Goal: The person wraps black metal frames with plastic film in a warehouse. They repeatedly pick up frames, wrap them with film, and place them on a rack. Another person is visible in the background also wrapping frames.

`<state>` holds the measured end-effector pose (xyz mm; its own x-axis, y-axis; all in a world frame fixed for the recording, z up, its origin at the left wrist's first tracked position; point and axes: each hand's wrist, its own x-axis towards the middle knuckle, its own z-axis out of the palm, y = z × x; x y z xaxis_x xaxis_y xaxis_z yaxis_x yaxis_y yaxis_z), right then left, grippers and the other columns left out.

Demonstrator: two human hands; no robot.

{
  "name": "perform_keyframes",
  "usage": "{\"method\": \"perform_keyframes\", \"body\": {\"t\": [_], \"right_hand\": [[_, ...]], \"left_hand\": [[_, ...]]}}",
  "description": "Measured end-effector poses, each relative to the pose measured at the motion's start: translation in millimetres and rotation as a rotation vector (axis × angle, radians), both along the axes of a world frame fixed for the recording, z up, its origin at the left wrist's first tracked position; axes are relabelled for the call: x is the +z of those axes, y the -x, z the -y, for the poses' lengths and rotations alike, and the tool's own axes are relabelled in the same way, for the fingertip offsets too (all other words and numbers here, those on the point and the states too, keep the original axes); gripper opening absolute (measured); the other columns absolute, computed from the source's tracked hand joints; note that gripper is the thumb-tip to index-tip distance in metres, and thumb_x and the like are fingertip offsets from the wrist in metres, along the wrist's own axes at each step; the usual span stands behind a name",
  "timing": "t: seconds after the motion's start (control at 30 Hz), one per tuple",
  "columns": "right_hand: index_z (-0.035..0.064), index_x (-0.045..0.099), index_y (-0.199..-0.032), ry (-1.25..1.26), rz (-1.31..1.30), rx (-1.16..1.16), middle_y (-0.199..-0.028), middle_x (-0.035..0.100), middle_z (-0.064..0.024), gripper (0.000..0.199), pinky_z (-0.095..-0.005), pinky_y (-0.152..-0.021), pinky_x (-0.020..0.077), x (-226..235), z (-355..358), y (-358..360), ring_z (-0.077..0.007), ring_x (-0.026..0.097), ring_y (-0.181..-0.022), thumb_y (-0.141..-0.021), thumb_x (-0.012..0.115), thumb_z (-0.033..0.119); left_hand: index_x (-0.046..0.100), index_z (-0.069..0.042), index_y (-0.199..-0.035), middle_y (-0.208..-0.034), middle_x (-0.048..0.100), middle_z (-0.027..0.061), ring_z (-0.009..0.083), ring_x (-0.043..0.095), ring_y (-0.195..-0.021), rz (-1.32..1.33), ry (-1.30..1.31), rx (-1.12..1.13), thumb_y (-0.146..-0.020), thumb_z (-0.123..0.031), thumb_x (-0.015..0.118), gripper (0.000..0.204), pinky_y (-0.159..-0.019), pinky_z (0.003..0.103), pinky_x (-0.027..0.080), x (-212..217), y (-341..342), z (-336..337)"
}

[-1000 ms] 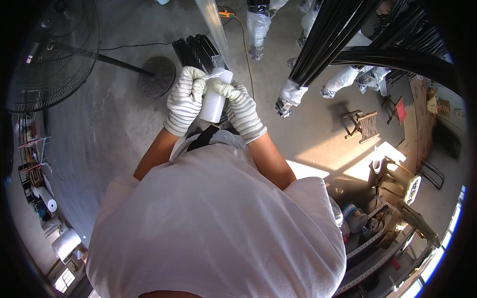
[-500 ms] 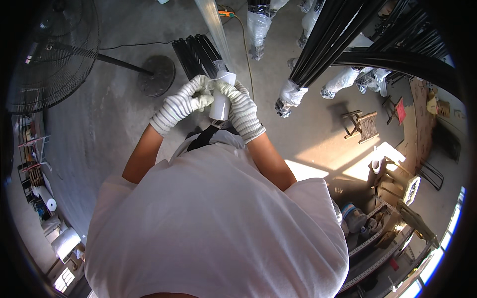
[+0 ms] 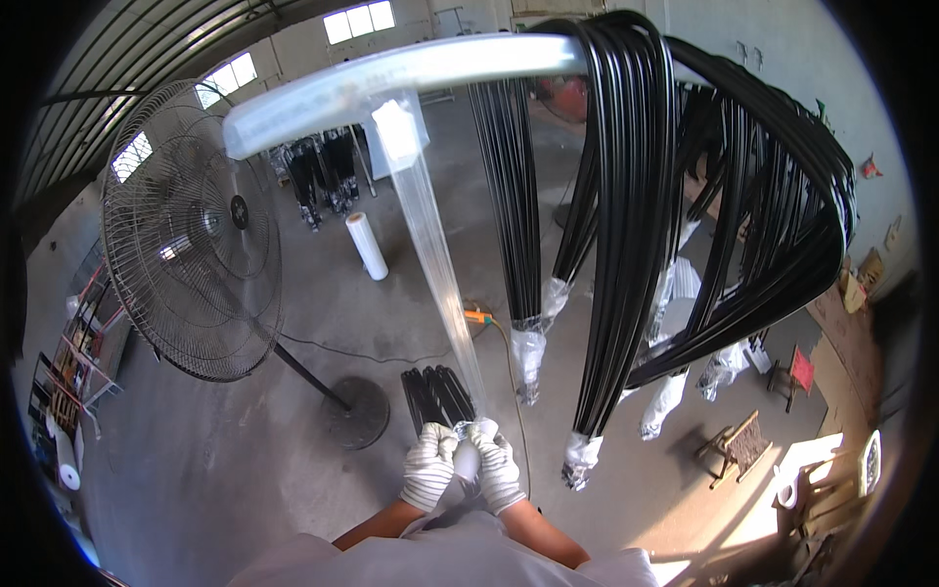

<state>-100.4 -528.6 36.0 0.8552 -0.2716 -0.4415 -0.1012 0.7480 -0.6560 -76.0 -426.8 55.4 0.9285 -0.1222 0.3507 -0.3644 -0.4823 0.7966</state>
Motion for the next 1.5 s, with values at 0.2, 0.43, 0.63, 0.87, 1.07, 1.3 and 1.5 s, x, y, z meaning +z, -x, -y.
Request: {"method": "perform_keyframes", "body": {"t": [0.2, 0.43, 0.63, 0.87, 1.07, 1.3, 1.5], "right_hand": [[0.005, 0.057, -0.096, -0.243, -0.001, 0.097, -0.079, 0.058, -0.0064, 0.033, -0.0296, -0.058, 0.0479, 18, 5, -1, -0.0175, 0.057, -0.065, -0.074, 0.067, 0.027], [0.004, 0.055, -0.093, 0.555, 0.336, 0.098, -0.079, 0.057, -0.002, 0.029, -0.0232, -0.063, 0.0435, 23, -1, -9, -0.0087, 0.052, -0.069, -0.073, 0.069, 0.02], [0.0002, 0.046, -0.11, 0.525, 0.421, 0.13, -0.101, 0.054, -0.0054, 0.038, -0.0256, -0.081, 0.0409, 40, 2, -23, -0.0125, 0.05, -0.092, -0.08, 0.061, 0.019], [0.0027, 0.052, -0.104, 0.146, 0.36, 0.265, -0.088, 0.056, -0.0034, 0.039, -0.0231, -0.067, 0.0451, 64, 2, -25, -0.011, 0.054, -0.075, -0.078, 0.064, 0.029], [0.0045, 0.051, -0.102, -0.262, 0.252, 0.278, -0.086, 0.056, -0.0075, 0.036, -0.03, -0.069, 0.0504, 63, -3, -21, -0.018, 0.057, -0.074, -0.077, 0.065, 0.027], [0.0066, 0.054, -0.101, -0.279, 0.206, 0.317, -0.089, 0.057, -0.0064, 0.031, -0.0292, -0.069, 0.0503, 42, 2, -21, -0.0182, 0.057, -0.078, -0.078, 0.065, 0.022], [0.0064, 0.058, -0.097, -0.222, 0.146, 0.171, -0.085, 0.058, -0.0051, 0.029, -0.0291, -0.065, 0.0487, 37, 1, -22, -0.0166, 0.056, -0.074, -0.074, 0.069, 0.02]], "left_hand": [[0.049, -0.006, -0.081, -0.064, 0.056, 0.0068, 0.0192, 0.056, -0.057, -0.245, 0.134, 0.019, -0.081, -0.006, 0.05, 0.001, -0.054, 0.032, 0.045, 11, 9, 7], [0.05, -0.005, -0.083, -0.065, 0.056, 0.0096, 0.0216, 0.057, -0.058, -0.2, -0.209, 0.083, -0.083, -0.013, 0.05, 0.008, -0.054, 0.034, 0.045, -7, 11, -13], [0.054, -0.01, -0.103, -0.085, 0.057, -0.0044, 0.006, 0.052, -0.075, -0.376, 0.412, -0.415, -0.082, -0.009, 0.057, 0.022, -0.064, 0.021, 0.045, -2, -20, -36], [0.057, -0.007, -0.087, -0.074, 0.056, -0.0037, 0.002, 0.051, -0.066, -0.355, 0.493, -0.487, -0.084, -0.009, 0.054, 0.004, -0.058, 0.017, 0.042, 43, -29, -43], [0.056, -0.008, -0.084, -0.064, 0.055, -0.0044, -0.0004, 0.043, -0.048, -0.488, 0.487, -0.334, -0.088, -0.02, 0.05, 0.014, -0.042, 0.013, 0.033, 54, -13, -35], [0.058, -0.006, -0.079, -0.068, 0.057, -0.0011, 0.0043, 0.046, -0.051, -0.313, 0.664, -0.367, -0.084, -0.011, 0.051, 0.01, -0.051, 0.019, 0.04, 34, -11, -32], [0.059, -0.006, -0.082, -0.07, 0.062, 0.0028, -0.0002, 0.039, -0.041, -0.496, 0.77, -0.281, -0.088, -0.014, 0.049, 0.014, -0.038, 0.014, 0.029, 31, -2, -29]]}}
